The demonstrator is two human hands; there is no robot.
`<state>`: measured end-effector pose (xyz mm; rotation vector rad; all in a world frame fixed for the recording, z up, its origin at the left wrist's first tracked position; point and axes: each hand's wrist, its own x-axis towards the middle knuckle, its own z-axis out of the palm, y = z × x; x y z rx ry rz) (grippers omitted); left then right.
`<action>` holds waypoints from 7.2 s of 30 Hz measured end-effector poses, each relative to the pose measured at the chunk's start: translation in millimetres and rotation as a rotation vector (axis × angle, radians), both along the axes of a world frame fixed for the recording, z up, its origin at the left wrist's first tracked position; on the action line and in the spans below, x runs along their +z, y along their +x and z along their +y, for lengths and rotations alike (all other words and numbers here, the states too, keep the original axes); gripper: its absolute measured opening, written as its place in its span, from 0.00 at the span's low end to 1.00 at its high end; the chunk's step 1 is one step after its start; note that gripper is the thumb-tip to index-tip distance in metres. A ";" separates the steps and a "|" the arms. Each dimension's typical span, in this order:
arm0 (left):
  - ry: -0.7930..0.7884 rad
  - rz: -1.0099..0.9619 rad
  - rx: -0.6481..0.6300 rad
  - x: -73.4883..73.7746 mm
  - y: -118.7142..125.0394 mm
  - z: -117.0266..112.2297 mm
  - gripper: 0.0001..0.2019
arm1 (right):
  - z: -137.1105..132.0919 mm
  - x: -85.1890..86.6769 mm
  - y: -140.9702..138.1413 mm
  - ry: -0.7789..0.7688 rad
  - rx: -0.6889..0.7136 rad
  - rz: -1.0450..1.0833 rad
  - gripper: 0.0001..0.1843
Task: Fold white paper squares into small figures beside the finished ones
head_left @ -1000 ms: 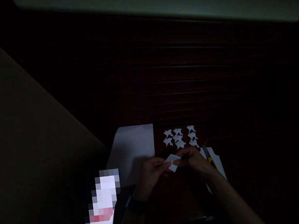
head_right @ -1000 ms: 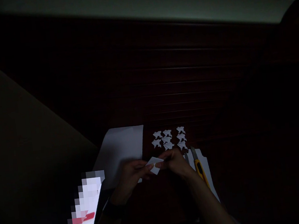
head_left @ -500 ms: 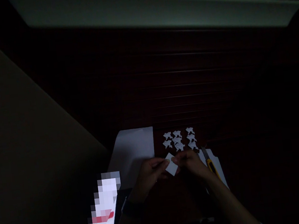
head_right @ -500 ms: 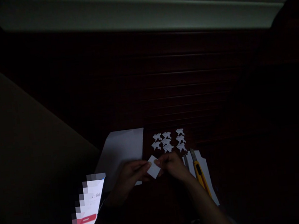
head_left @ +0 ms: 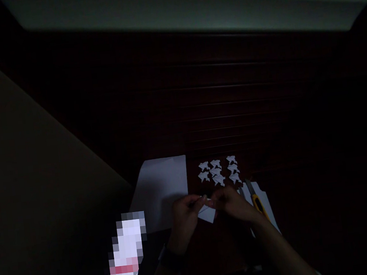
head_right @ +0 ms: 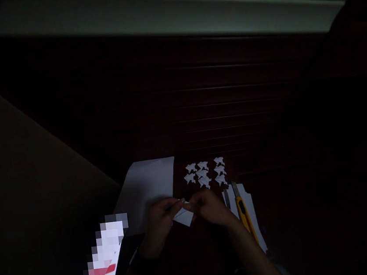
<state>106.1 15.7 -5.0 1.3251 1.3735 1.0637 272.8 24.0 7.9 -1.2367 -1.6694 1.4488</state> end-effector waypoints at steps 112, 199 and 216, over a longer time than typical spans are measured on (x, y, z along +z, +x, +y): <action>0.037 -0.312 0.056 -10.9 26.0 -99.9 0.14 | -106.7 -51.6 -21.5 -0.033 -0.698 0.473 0.16; -0.176 -0.570 0.108 -46.3 -6.4 -98.0 0.17 | -112.2 -70.2 -30.4 0.024 -0.580 0.302 0.19; -0.191 -0.557 0.185 -46.8 -13.1 -98.5 0.20 | -124.9 -50.0 -33.2 0.005 -0.264 0.449 0.23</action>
